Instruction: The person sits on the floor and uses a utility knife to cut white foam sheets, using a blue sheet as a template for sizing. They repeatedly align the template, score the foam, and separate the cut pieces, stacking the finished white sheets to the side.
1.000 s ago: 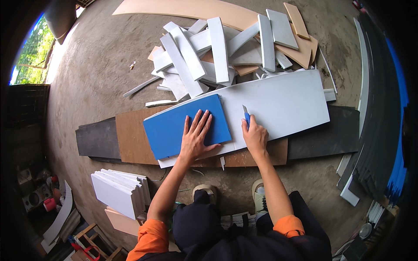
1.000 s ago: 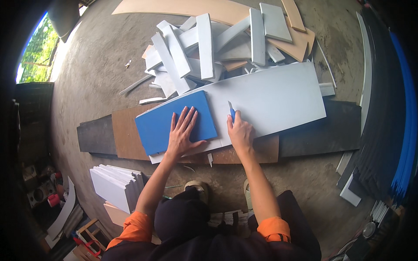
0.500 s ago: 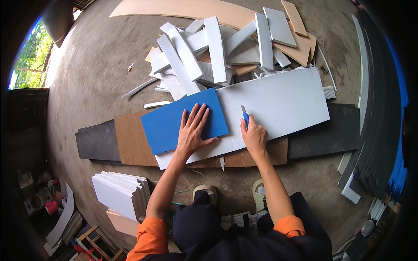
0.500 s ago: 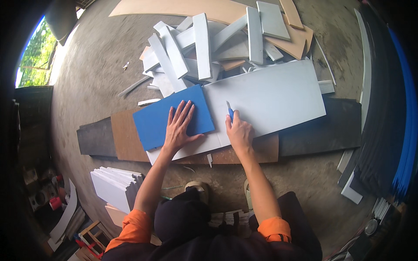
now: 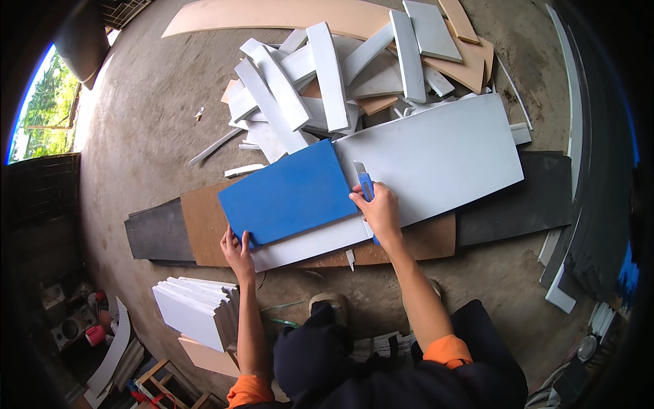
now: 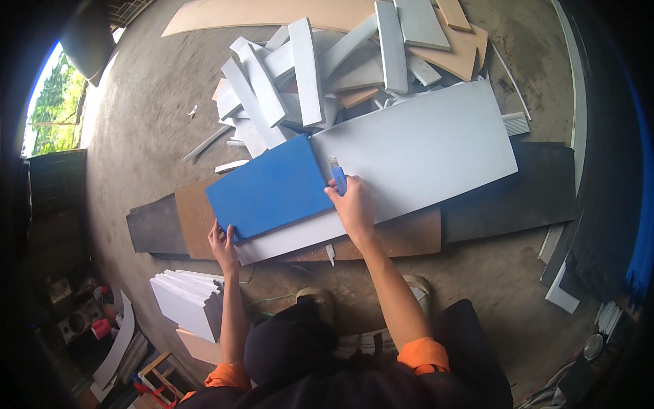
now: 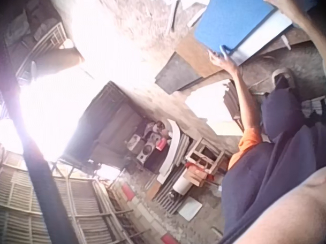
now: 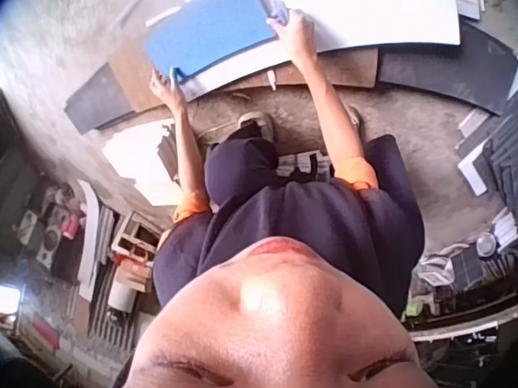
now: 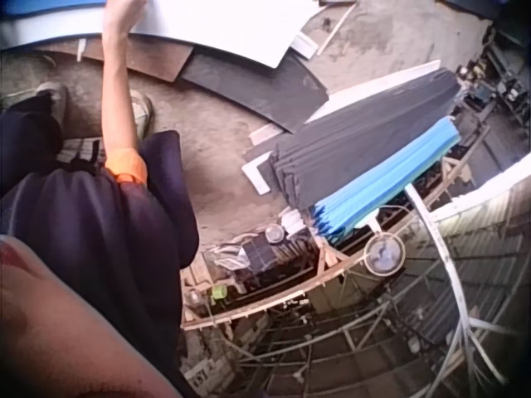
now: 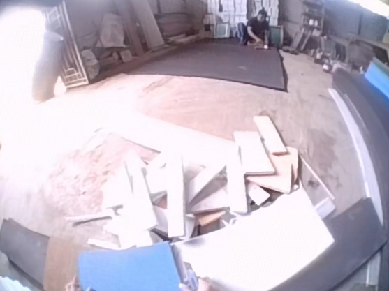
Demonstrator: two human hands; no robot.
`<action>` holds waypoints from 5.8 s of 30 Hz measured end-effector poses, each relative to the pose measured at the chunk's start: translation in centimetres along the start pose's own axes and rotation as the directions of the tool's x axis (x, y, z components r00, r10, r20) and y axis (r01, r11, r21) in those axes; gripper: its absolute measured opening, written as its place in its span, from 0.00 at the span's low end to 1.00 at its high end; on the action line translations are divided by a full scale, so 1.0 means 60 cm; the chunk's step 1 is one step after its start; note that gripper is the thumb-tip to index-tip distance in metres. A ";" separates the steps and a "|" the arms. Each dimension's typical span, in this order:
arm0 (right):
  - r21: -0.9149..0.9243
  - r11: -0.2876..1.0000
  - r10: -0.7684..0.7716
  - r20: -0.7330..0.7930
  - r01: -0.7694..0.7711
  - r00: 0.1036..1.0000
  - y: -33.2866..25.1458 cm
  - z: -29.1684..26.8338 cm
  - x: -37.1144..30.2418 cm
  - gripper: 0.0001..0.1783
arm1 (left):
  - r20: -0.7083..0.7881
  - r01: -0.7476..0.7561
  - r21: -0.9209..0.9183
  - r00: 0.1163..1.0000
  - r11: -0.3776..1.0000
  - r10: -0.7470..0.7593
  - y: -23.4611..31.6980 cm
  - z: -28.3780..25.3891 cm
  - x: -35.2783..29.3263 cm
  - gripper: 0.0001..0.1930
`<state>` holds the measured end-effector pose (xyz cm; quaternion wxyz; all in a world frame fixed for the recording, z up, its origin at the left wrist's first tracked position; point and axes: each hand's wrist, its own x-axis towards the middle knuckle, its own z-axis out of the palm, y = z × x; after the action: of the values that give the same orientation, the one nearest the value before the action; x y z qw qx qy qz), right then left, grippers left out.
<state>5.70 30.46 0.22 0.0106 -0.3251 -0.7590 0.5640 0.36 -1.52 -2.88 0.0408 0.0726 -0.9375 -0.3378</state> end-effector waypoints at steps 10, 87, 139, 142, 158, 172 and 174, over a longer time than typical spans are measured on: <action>0.086 0.986 0.131 0.118 -0.142 0.984 -0.005 -0.006 0.011 0.09 | 0.095 0.107 -0.295 0.992 0.949 -0.083 -0.013 -0.005 0.017 0.22; -0.734 0.669 0.156 0.288 0.113 0.945 -0.023 0.008 -0.042 0.15 | 0.548 -0.495 0.103 0.752 0.863 0.366 0.239 0.141 -0.031 0.47; -0.728 0.673 0.098 0.266 0.133 0.959 -0.089 -0.054 -0.107 0.14 | 0.638 -0.474 0.210 0.729 0.855 0.247 0.242 0.144 -0.022 0.49; -0.715 0.678 -0.028 0.207 0.171 0.978 -0.108 -0.019 0.002 0.13 | 0.602 -0.495 0.177 0.738 0.851 0.304 0.241 0.148 -0.024 0.51; -0.753 0.654 0.428 0.291 -0.070 0.856 -0.083 0.031 0.072 0.22 | 0.631 -0.476 0.155 0.722 0.866 0.284 0.244 0.147 -0.026 0.50; -0.615 0.784 0.340 0.319 -0.079 0.885 -0.044 -0.067 -0.170 0.16 | 0.464 -0.390 0.252 0.852 0.886 0.244 0.277 0.167 -0.053 0.54; -0.637 0.771 0.301 0.331 -0.024 0.894 -0.045 -0.076 -0.160 0.15 | 0.393 -0.351 0.301 0.893 0.887 0.220 0.297 0.161 -0.065 0.53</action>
<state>13.68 29.05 7.59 -0.3074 -0.2492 -0.8535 0.3389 1.05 18.72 0.98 -0.0896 -0.1229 -0.9760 -0.1560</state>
